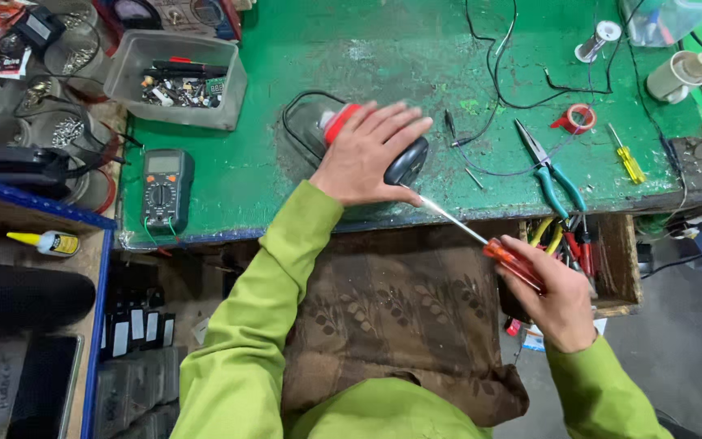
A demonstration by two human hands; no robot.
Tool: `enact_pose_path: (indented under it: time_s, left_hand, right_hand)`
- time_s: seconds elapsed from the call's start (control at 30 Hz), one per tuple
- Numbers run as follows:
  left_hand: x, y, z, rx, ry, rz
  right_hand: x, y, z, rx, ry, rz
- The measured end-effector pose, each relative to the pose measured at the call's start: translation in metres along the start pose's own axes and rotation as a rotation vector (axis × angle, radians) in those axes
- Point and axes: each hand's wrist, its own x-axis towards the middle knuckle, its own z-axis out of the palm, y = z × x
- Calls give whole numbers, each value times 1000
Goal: The person disassembles a red electronic lantern using a screwdriver to remove several screws from the base, separates the housing to expose the internal battery and circuit board, and then handles small components and wires at a workbench.
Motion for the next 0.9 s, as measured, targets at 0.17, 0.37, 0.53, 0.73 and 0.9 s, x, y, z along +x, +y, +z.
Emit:
enact_pose_path:
  time_s: [0.17, 0.37, 0.53, 0.73, 0.9]
  left_hand:
    - [-19, 20, -2, 76, 199, -215]
    - [-41, 34, 13, 44, 305, -289]
    - [-40, 29, 1, 101, 253, -262]
    - [-38, 21, -5, -2, 163, -246]
    - [-36, 21, -1, -18, 185, -260]
  right_hand:
    - [-1, -19, 12, 318, 32, 415]
    - [-1, -37, 18, 394, 89, 467]
    - [-3, -37, 20, 429, 109, 451]
    - [0, -44, 18, 443, 101, 441]
    - [2, -52, 16, 436, 122, 478]
